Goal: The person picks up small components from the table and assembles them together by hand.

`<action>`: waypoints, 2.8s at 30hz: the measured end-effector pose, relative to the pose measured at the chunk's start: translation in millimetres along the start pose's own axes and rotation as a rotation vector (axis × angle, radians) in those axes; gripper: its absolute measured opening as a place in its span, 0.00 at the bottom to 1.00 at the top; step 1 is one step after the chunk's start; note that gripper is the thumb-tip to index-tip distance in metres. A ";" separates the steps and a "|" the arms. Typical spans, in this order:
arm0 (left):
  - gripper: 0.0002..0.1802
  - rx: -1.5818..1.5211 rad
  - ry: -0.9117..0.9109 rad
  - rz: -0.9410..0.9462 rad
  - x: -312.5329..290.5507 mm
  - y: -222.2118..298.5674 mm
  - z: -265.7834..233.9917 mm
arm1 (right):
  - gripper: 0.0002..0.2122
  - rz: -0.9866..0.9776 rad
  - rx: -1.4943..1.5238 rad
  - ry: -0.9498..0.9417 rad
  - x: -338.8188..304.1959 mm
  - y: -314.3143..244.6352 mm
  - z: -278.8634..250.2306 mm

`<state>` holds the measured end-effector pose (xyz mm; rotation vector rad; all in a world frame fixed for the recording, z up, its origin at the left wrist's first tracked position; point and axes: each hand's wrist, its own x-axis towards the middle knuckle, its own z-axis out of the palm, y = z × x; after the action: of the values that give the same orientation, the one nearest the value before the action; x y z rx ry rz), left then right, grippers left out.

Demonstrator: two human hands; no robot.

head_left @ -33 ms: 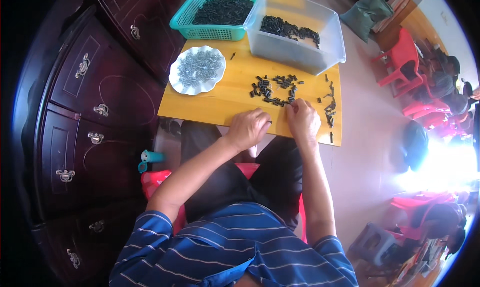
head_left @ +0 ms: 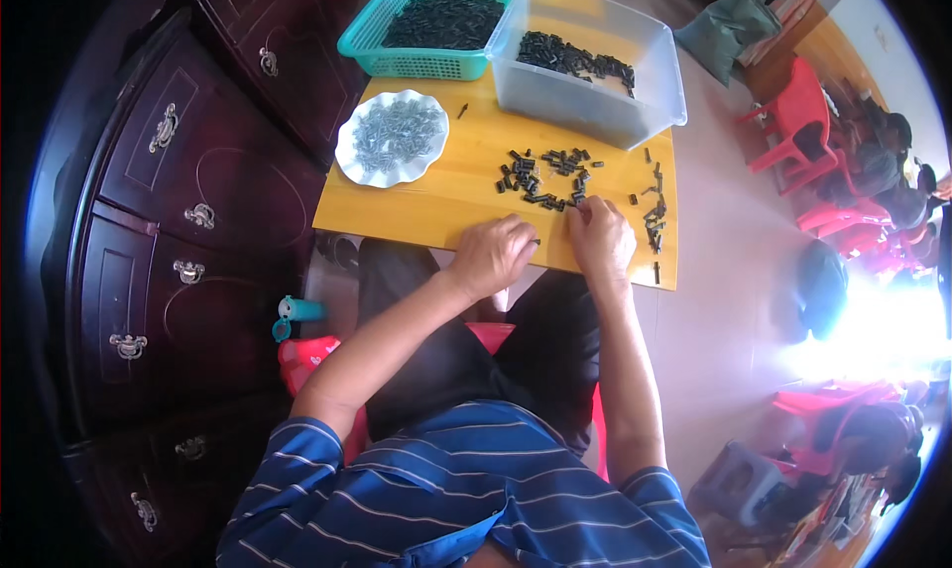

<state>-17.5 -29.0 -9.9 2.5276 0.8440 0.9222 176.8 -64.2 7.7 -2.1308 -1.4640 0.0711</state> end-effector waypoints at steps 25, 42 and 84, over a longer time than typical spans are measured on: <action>0.04 -0.316 0.070 0.029 -8.5 18.5 -17.0 | 0.11 0.343 1.143 -0.374 -82.7 -18.8 -7.6; 0.04 0.061 0.010 -0.035 94.7 -24.6 -12.3 | 0.06 0.179 1.304 -0.457 -100.0 -33.7 -9.7; 0.07 -0.087 -0.342 0.148 54.6 61.3 -78.5 | 0.08 0.404 1.791 -0.399 -93.5 -22.0 -31.1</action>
<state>-10.4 -35.0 103.3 2.5923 0.5084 0.5278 130.7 -153.2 20.3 -0.7806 -0.4738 1.3904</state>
